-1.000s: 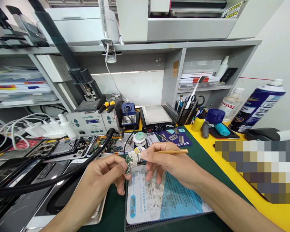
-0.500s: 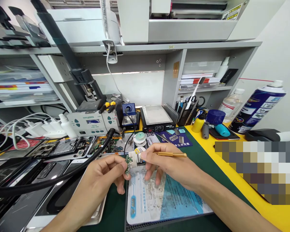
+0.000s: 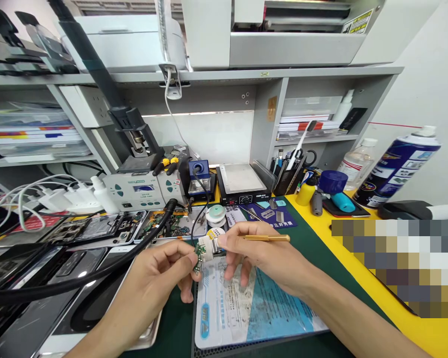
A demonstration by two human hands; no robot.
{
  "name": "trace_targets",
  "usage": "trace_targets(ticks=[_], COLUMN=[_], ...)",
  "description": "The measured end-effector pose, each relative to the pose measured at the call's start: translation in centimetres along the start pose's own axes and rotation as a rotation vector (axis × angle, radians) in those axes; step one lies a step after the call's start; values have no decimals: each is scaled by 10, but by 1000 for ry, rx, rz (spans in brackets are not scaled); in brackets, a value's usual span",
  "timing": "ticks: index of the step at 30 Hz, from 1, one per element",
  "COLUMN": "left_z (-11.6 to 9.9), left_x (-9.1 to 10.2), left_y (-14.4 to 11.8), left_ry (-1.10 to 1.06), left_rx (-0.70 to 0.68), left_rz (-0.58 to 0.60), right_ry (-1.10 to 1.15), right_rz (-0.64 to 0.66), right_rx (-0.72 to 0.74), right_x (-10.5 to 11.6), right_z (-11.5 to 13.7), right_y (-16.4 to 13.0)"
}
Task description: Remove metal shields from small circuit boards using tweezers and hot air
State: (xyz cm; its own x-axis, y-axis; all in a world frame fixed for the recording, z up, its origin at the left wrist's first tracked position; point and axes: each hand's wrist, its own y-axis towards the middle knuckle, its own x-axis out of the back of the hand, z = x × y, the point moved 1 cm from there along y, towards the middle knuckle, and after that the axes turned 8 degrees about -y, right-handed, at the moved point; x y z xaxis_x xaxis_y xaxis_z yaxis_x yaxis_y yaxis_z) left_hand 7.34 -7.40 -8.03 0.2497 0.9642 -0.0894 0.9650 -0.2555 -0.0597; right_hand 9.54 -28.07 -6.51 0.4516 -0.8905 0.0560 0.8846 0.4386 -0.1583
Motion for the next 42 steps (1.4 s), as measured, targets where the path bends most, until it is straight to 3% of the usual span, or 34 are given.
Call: trace_targets(ticks=[24, 42], left_z=[-5, -1], left_x=[-1, 0], left_y=[0, -1], left_ry=[-18, -11], left_rx=[75, 49], left_rz=[33, 54], right_ry=[-11, -10], right_rz=[-42, -47], right_rx=[2, 8], right_x=[0, 3], right_z=[-1, -3], right_y=[1, -1])
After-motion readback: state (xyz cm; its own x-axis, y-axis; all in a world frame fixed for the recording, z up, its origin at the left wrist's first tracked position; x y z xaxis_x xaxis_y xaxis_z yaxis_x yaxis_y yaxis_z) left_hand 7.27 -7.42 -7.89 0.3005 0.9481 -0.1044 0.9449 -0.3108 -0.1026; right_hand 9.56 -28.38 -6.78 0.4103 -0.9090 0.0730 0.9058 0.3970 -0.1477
